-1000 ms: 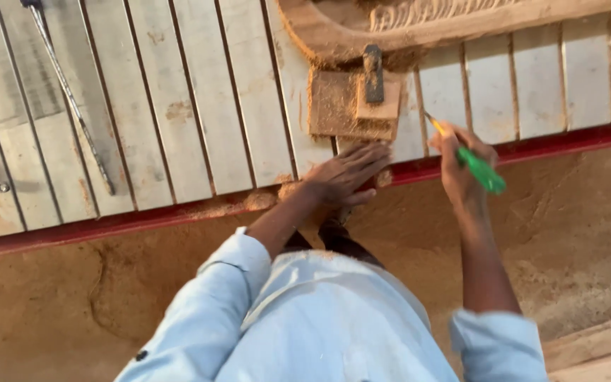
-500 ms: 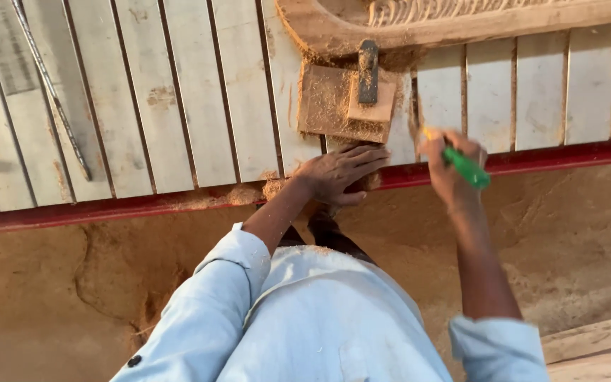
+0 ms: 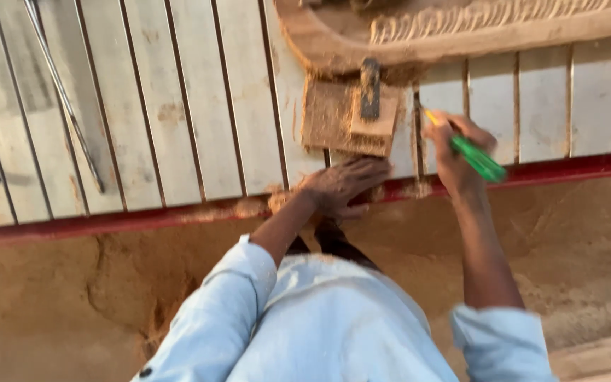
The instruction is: The person clears sawdust from the grooves of a metal slatted table using a handheld tool and wipes away accumulated dust along the edge by hand.
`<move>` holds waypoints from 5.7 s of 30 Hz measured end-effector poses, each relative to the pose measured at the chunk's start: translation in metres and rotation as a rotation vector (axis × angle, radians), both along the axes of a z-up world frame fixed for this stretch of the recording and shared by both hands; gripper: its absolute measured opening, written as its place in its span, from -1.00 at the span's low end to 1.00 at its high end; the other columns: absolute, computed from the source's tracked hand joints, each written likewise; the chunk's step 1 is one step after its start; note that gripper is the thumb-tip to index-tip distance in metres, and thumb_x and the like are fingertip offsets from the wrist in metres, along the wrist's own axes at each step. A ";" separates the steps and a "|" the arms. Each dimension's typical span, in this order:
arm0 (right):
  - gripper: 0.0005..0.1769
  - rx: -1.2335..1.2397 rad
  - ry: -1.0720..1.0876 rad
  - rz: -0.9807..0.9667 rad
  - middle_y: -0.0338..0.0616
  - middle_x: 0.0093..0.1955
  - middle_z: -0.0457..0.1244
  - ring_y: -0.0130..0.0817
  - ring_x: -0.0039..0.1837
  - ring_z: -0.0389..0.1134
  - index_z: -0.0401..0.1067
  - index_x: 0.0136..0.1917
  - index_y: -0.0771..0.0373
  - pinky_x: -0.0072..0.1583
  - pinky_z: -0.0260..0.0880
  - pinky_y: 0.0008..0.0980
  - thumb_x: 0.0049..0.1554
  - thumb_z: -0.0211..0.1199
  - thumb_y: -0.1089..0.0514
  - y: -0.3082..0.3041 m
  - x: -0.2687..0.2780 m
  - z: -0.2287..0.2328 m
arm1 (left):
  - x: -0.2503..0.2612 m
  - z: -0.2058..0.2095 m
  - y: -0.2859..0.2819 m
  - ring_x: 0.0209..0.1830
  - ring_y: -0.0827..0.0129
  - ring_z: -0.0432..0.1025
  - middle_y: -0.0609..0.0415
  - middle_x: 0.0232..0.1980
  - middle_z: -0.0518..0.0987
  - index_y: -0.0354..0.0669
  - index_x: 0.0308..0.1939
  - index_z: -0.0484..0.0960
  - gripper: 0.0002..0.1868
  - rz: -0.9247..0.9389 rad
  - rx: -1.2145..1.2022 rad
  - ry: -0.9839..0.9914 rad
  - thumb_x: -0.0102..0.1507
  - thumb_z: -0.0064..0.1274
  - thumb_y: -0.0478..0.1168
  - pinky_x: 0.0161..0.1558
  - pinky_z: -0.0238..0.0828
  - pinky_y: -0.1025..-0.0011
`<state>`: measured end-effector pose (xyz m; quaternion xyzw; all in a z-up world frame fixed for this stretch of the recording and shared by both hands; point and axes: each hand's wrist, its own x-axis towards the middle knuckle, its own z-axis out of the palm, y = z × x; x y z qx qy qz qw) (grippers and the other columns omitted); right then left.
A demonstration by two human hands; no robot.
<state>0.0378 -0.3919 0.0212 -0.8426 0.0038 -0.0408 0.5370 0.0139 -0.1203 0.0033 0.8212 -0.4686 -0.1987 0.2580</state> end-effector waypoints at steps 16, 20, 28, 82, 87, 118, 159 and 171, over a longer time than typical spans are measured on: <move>-0.64 -0.121 0.012 0.113 -0.08 -0.18 0.44 -0.40 -0.13 0.51 0.60 0.05 0.34 0.01 0.57 -0.36 0.40 0.11 0.05 -0.006 0.039 0.002 | -0.001 0.000 0.002 0.61 -0.02 0.07 -0.08 0.60 0.16 -0.16 0.55 0.16 -0.07 0.032 -0.034 0.099 0.16 0.13 0.05 0.55 0.03 0.11; -0.61 -0.268 -0.107 0.114 0.04 -0.22 0.39 -0.30 -0.20 0.43 0.53 -0.06 0.45 -0.12 0.45 -0.19 0.42 0.16 0.06 0.004 0.066 -0.004 | -0.001 0.005 0.003 0.60 0.02 0.10 -0.10 0.61 0.16 -0.18 0.57 0.14 -0.04 0.031 -0.036 0.072 0.15 0.13 0.04 0.58 -0.02 0.06; -0.57 -0.154 0.041 0.123 0.00 -0.23 0.41 -0.71 -0.42 0.27 0.54 -0.03 0.36 -0.53 0.15 -0.59 0.41 0.00 0.02 -0.008 0.024 -0.033 | -0.003 0.010 0.000 0.58 0.05 0.11 -0.08 0.59 0.18 -0.18 0.56 0.14 -0.03 0.032 -0.038 0.073 0.13 0.12 0.05 0.58 -0.03 0.03; -0.70 0.118 0.070 -0.140 0.00 -0.11 0.44 -0.37 -0.05 0.51 0.56 0.12 0.46 0.06 0.54 -0.45 0.34 0.14 0.17 -0.059 0.063 0.006 | -0.002 0.006 0.003 0.59 0.04 0.10 -0.11 0.61 0.18 -0.22 0.55 0.14 -0.07 0.044 -0.125 0.093 0.12 0.12 -0.09 0.57 -0.02 0.02; -0.65 0.188 0.116 0.000 0.01 -0.11 0.44 -0.35 -0.05 0.51 0.55 0.15 0.48 0.06 0.56 -0.44 0.35 0.12 0.14 -0.078 0.094 -0.004 | -0.005 0.014 0.000 0.55 0.06 0.15 -0.05 0.59 0.21 -0.15 0.54 0.17 -0.06 0.086 -0.088 0.120 0.07 0.12 -0.15 0.54 0.05 0.04; -0.61 -0.154 0.146 0.106 0.02 -0.19 0.44 -0.22 -0.31 0.41 0.58 0.03 0.42 -0.29 0.34 -0.26 0.36 0.05 0.08 -0.092 0.040 0.017 | 0.059 -0.019 -0.159 0.68 -0.06 -0.16 -0.29 0.67 -0.11 -0.30 0.61 -0.17 -0.09 0.649 0.038 -0.025 0.32 -0.14 0.03 0.61 -0.21 0.11; -0.66 -0.001 -0.014 0.091 0.05 -0.17 0.43 -0.24 -0.12 0.54 0.55 0.02 0.43 -0.10 0.55 -0.34 0.34 0.08 0.11 -0.090 0.033 0.019 | 0.067 -0.037 -0.184 0.72 -0.04 -0.27 -0.28 0.70 -0.22 -0.38 0.61 -0.26 -0.03 0.679 -0.038 -0.065 0.22 -0.12 -0.19 0.63 -0.33 0.08; -0.63 -0.595 0.130 0.185 0.06 -0.24 0.42 -0.14 -0.21 0.42 0.48 -0.18 0.39 -0.08 0.37 -0.16 0.36 0.13 0.09 -0.104 -0.002 -0.020 | 0.068 -0.071 -0.171 0.71 0.03 -0.25 -0.20 0.68 -0.10 -0.30 0.60 -0.17 -0.01 0.563 -0.097 -0.130 0.15 -0.07 -0.14 0.66 -0.48 0.08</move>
